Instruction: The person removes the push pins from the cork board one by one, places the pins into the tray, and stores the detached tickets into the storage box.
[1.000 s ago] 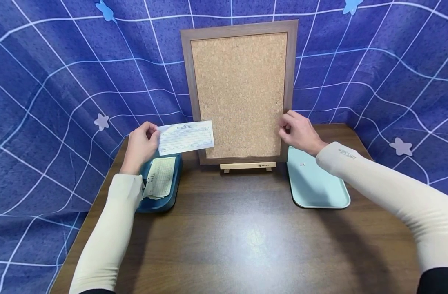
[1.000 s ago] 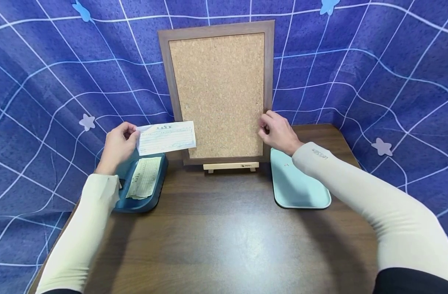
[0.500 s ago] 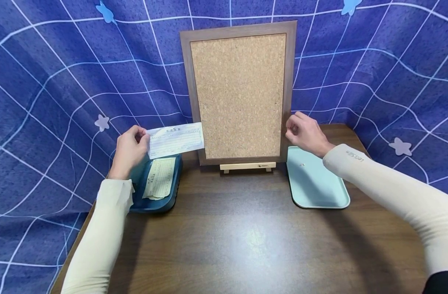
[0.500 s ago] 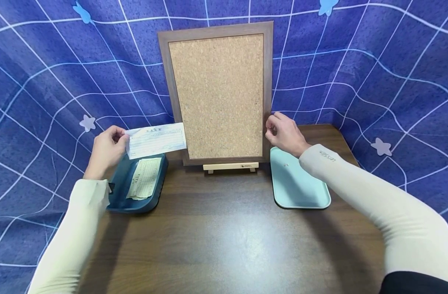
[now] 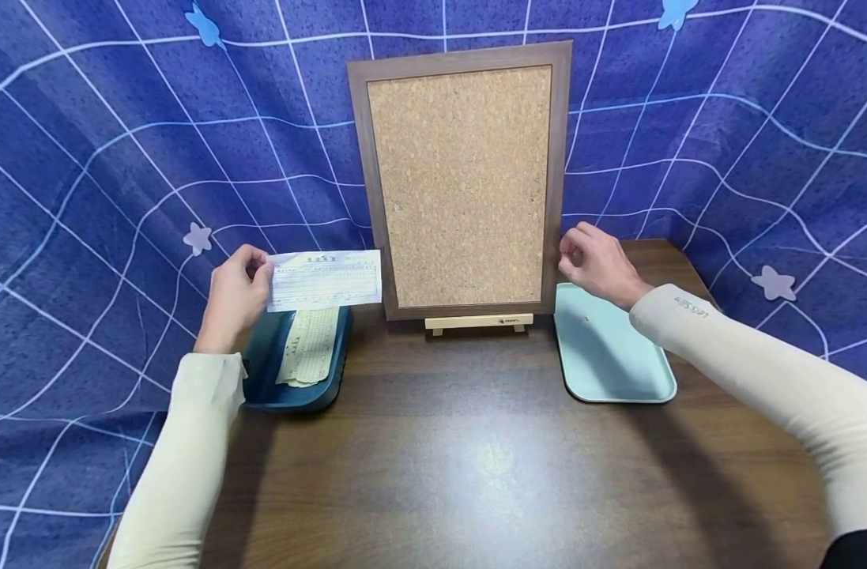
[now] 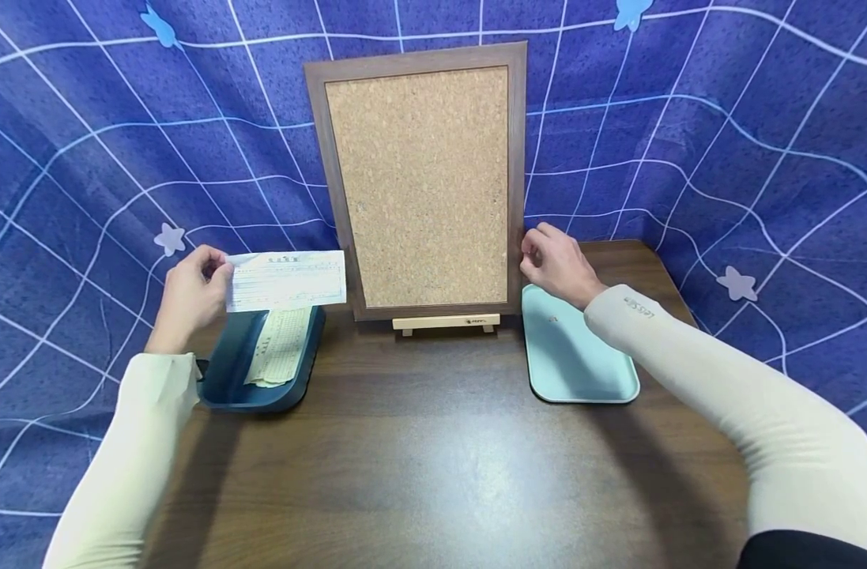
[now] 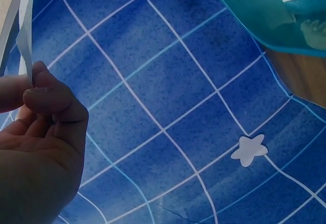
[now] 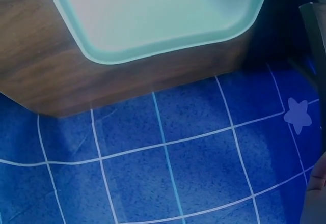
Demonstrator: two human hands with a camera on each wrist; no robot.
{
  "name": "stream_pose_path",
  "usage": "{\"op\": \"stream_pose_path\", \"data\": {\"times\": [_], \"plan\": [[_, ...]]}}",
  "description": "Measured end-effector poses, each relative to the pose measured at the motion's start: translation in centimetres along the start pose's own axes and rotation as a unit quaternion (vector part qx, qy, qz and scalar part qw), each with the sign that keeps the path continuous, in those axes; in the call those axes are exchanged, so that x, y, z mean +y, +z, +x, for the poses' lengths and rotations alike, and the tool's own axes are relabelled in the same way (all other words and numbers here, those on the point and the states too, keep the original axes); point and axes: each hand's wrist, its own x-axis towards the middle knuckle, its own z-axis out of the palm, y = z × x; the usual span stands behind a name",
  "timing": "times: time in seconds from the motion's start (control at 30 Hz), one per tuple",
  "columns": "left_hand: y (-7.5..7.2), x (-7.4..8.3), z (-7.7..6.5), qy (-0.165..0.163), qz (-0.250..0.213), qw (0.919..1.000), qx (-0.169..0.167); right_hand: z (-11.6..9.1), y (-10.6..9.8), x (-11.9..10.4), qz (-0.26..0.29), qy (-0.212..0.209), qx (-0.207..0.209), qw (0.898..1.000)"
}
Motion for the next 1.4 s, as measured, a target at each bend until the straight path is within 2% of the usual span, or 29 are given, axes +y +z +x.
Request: {"op": "stream_pose_path", "data": {"times": [0.2,0.53,0.83,1.4], "plan": [[-0.8,-0.7,-0.2,0.015,0.021,0.9997,0.003,-0.5,0.1,0.2,0.003,0.016,-0.011,1.000],[-1.4,-2.5,-0.5,0.018,0.035,0.9991,0.013,-1.4,0.5,0.4,0.000,0.026,-0.006,1.000],[-1.9,-3.4,-0.6,0.008,0.047,0.9988,0.005,-2.3,0.7,0.6,-0.004,0.040,-0.017,0.999],[-2.3,-5.1,-0.5,0.019,0.068,0.9974,-0.015,-4.7,1.9,2.0,-0.019,0.082,-0.040,0.996]]}}
